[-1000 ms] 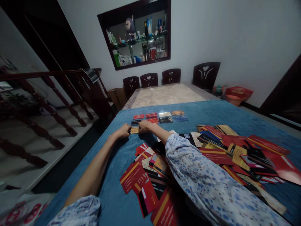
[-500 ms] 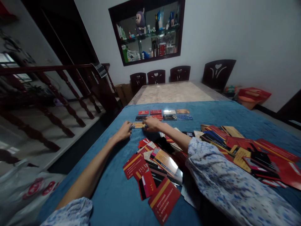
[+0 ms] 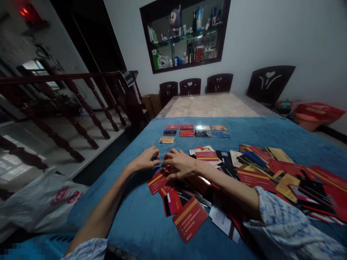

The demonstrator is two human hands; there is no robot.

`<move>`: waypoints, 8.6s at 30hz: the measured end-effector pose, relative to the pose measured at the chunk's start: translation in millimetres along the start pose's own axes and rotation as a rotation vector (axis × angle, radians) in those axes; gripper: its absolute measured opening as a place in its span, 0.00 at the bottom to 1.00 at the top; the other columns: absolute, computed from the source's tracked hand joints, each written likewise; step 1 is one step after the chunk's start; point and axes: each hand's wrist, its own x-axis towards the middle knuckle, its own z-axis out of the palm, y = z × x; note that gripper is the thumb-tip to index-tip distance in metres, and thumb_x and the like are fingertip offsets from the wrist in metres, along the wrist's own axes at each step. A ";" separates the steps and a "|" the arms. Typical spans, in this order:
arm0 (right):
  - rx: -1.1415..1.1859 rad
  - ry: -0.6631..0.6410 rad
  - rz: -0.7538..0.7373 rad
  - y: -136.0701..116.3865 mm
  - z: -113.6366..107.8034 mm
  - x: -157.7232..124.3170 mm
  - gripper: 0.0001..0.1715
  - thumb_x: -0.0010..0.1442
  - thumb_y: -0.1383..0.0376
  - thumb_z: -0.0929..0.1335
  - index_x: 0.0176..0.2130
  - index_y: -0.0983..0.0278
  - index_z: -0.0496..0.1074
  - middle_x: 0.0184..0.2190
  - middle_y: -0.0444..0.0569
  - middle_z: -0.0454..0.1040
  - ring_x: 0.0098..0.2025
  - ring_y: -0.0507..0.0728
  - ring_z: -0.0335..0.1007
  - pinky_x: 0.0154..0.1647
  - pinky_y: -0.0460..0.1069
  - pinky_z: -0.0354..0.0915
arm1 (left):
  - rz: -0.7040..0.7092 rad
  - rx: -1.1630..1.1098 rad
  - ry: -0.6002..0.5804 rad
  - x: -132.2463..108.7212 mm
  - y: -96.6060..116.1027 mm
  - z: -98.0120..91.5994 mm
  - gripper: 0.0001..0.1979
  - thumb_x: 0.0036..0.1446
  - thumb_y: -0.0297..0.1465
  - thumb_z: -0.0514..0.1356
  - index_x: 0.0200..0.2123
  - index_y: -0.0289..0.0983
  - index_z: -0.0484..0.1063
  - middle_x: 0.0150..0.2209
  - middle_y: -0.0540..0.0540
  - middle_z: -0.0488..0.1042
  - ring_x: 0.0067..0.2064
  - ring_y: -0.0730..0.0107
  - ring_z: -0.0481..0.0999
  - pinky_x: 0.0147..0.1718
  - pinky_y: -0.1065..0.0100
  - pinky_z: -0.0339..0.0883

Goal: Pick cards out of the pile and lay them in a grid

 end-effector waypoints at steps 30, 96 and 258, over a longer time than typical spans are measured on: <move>-0.010 0.155 0.099 7.1 28.2 -9.8 0.38 0.58 0.40 0.66 0.56 0.62 0.71 0.52 0.58 0.70 0.51 0.66 0.57 0.49 0.61 0.56 | 0.025 -0.001 -0.173 -14.5 3.5 7.8 0.27 0.47 0.52 0.63 0.39 0.36 0.67 0.38 0.47 0.70 0.38 0.64 0.68 0.37 0.66 0.61; 0.234 0.622 0.307 15.0 33.7 0.0 0.06 0.58 0.69 0.66 0.38 0.62 0.72 0.40 0.51 0.75 0.47 0.60 0.63 0.48 0.54 0.58 | 0.093 -0.439 0.190 4.8 -18.0 26.5 0.11 0.54 0.30 0.58 0.35 0.33 0.79 0.35 0.45 0.78 0.39 0.65 0.75 0.44 0.65 0.67; -0.215 -0.222 0.818 235.9 -55.6 43.1 0.22 0.55 0.60 0.68 0.49 0.63 0.77 0.50 0.61 0.76 0.54 0.68 0.69 0.52 0.61 0.65 | 0.026 0.321 -0.113 289.7 -15.7 22.2 0.15 0.47 0.21 0.60 0.41 0.33 0.74 0.48 0.38 0.73 0.48 0.56 0.74 0.48 0.65 0.69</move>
